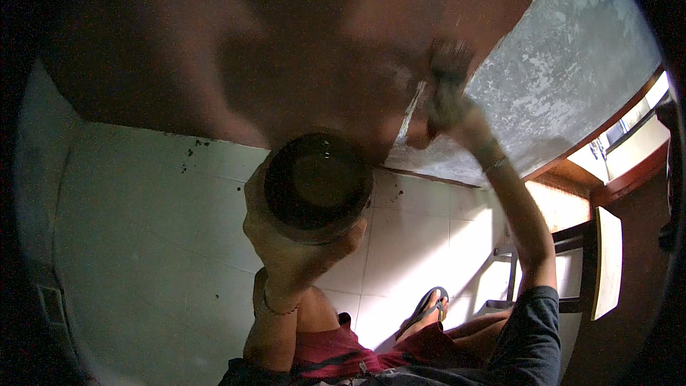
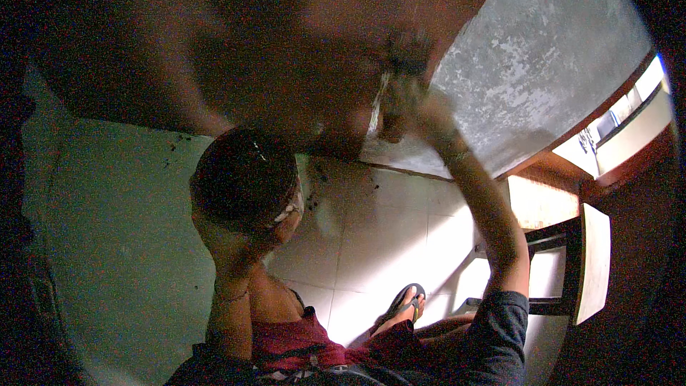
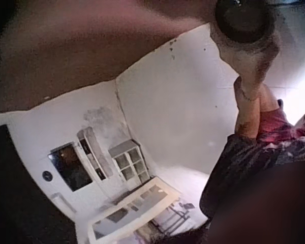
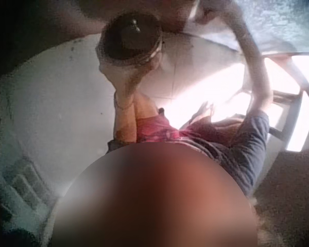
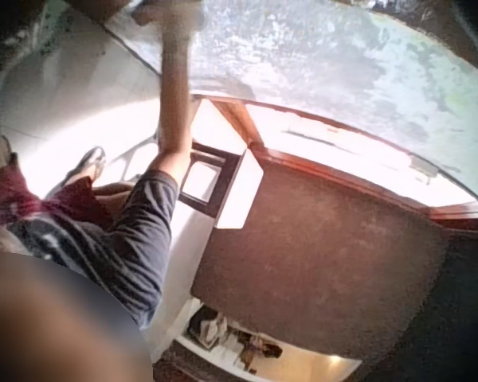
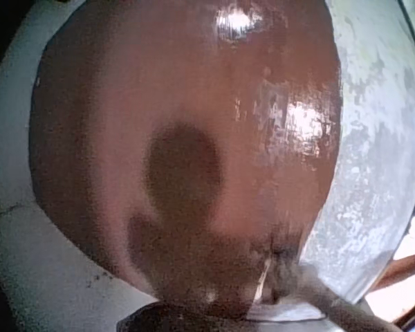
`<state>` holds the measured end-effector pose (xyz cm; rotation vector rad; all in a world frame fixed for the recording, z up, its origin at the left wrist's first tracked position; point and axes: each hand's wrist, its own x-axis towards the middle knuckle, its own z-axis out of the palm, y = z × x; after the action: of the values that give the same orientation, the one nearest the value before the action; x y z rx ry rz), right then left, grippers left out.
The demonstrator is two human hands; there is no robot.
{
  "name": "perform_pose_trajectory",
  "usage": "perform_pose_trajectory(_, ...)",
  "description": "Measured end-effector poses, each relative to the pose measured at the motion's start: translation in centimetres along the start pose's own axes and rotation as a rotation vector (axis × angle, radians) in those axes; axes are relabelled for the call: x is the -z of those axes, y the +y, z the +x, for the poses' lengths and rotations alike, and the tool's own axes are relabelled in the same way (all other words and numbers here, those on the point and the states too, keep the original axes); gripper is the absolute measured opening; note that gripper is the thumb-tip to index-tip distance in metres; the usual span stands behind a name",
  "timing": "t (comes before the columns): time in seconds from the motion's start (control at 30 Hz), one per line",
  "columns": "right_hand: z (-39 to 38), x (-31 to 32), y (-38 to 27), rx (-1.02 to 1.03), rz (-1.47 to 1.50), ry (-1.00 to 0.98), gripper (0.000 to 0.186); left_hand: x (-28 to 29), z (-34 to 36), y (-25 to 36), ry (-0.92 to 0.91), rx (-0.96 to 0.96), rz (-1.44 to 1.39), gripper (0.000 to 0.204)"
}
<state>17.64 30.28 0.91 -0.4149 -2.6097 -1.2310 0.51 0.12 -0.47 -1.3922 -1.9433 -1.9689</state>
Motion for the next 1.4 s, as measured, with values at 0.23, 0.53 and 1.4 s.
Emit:
perform_pose_trajectory(0.23,0.8,3.6,5.2,-0.157,0.335,-0.097,0.022,-0.1,0.0,-0.1,0.016,0.02,-0.067,0.099)
perform_pose_trajectory(0.53,1.6,2.4,8.9,-0.147,-0.227,0.473,0.043,-0.1,0.6,1.0,-0.013,-0.087,-0.041,0.1)
perform_pose_trajectory(1.4,-8.6,-13.1,-12.1,-0.421,0.731,0.097,0.021,0.7,0.6,1.0,0.013,-0.162,-0.054,0.099)
